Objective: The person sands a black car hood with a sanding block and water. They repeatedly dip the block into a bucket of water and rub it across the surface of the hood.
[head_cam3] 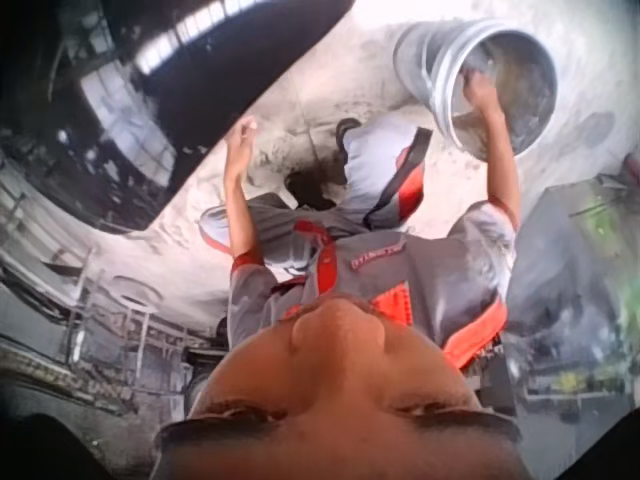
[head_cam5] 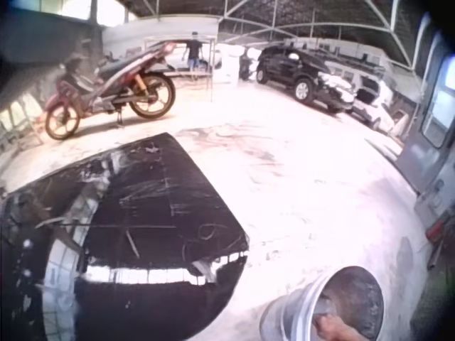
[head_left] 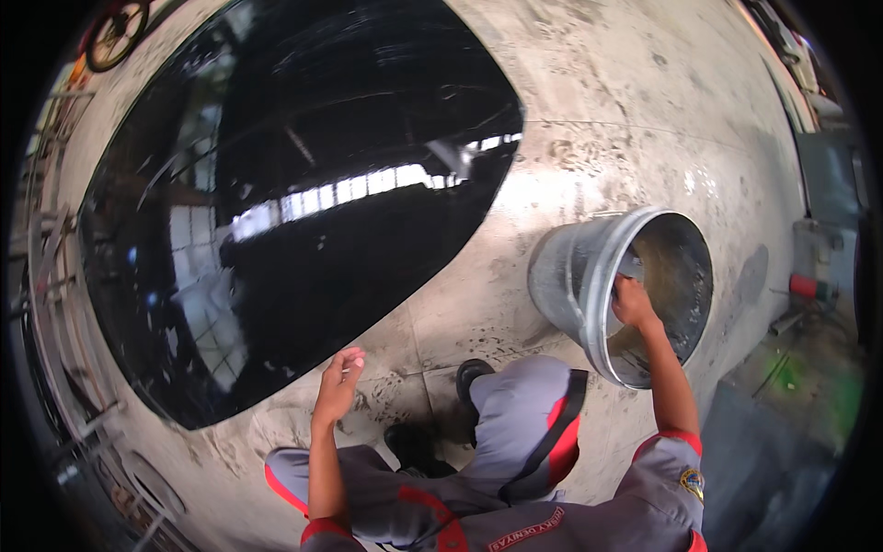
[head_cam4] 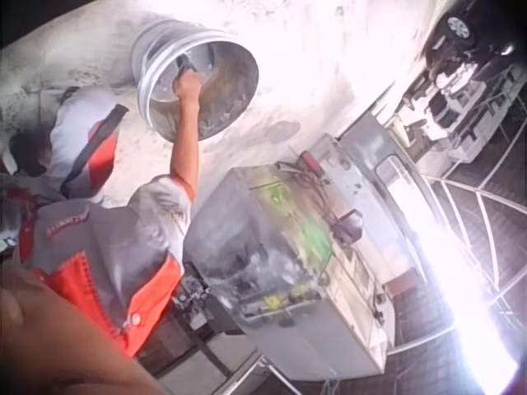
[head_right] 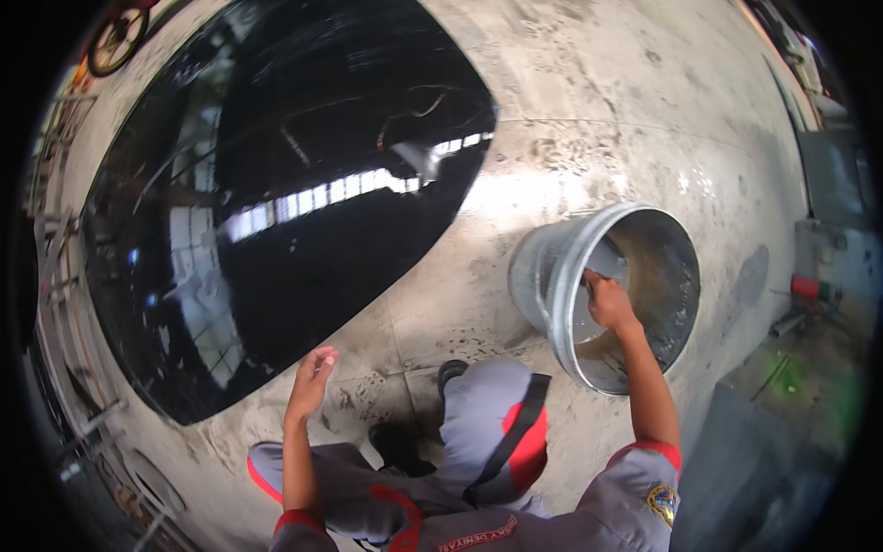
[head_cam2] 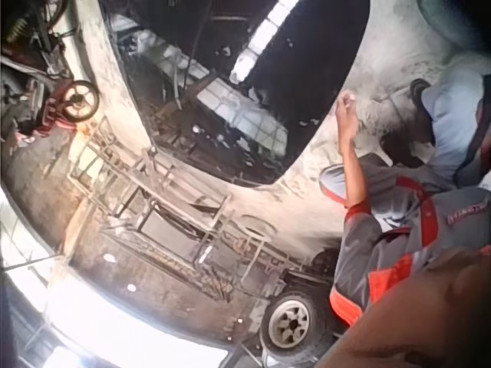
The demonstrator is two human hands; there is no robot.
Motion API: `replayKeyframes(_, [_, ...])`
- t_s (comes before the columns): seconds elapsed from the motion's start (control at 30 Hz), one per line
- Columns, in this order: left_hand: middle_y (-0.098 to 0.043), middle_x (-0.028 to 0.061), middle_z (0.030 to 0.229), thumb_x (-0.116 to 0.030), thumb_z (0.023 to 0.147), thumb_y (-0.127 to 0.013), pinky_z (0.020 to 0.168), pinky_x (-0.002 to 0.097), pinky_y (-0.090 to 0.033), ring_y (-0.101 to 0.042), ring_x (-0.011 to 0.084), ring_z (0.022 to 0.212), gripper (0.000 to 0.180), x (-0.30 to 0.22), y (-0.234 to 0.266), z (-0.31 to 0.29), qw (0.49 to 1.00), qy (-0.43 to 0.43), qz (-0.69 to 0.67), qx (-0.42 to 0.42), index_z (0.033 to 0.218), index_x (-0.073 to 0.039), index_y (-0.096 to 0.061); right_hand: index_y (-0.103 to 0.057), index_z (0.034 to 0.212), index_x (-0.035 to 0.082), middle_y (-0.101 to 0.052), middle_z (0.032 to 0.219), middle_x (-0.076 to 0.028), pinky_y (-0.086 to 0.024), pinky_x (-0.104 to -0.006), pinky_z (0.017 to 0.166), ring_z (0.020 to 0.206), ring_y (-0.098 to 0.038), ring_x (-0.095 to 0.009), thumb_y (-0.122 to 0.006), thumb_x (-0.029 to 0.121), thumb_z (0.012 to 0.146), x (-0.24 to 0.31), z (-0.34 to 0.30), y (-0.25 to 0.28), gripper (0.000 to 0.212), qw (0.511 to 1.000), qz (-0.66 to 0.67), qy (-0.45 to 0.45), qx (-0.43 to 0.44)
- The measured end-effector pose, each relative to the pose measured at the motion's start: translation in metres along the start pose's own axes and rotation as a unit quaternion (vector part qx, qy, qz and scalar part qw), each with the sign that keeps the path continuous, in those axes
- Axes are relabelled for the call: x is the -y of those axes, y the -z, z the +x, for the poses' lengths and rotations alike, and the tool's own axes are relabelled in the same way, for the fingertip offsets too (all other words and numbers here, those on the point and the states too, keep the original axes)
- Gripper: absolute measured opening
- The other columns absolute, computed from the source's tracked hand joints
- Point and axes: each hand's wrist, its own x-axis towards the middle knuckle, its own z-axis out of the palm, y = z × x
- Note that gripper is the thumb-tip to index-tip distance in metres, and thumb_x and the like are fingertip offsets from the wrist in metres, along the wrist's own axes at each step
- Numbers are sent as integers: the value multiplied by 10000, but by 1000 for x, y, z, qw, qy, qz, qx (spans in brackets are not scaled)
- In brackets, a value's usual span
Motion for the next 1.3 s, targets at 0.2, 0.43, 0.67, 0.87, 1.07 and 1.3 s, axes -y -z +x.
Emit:
replayKeyframes(0.2, [-645,142,1382,-255,1056,-577,1063,379,-464,-626,237,1235,458,-110,-67,34,980,-146,-31,133,1441,-16,-509,-735,1215,154,-661,1402,-11,-103,-650,1221,1464,-441,-302,-607,104,992,-26,-166,55,262,947,-38,-165,-273])
replayKeyframes(0.43, [-628,299,1338,-365,1029,-615,1063,458,-481,-640,437,1205,682,-278,-180,31,888,-185,198,371,1489,103,-430,-696,1269,7,-688,1336,-122,-282,-460,1208,1435,-454,-300,-491,197,1081,-30,-170,-5,337,837,248,-131,-471])
replayKeyframes(0.67, [-515,575,1124,-322,1008,-618,881,503,-576,-666,553,1037,848,-277,-288,-2,883,-263,234,311,1279,408,-285,-681,1279,-25,-688,1317,-169,-316,-469,1192,1384,-512,-319,-452,255,1095,-89,-143,46,406,852,186,-33,-489])
replayKeyframes(0.87, [-462,572,1237,-353,1025,-595,1141,489,-414,-528,581,1256,847,-270,-340,-4,859,-314,137,381,1302,387,-290,-678,1301,-3,-677,1347,-172,-321,-461,1194,1373,-536,-312,-458,268,1096,-173,-107,99,405,895,124,-13,-429])
replayKeyframes(1.07, [-251,515,1498,-396,1014,-607,1250,482,-253,-294,538,1469,933,-296,-364,29,883,-278,51,376,1452,296,-159,-674,1310,6,-658,1387,-168,-347,-422,1181,1356,-561,-304,-444,263,1109,-199,-54,139,399,891,129,-20,-436])
replayKeyframes(1.3, [-70,417,1634,-355,979,-664,1278,439,-138,-81,450,1571,999,-332,-348,99,906,-320,-92,260,1616,68,-21,-663,1288,-61,-704,1271,-227,-458,-410,1060,1183,-668,-330,-475,258,1103,-187,-12,110,414,792,217,-140,-554])
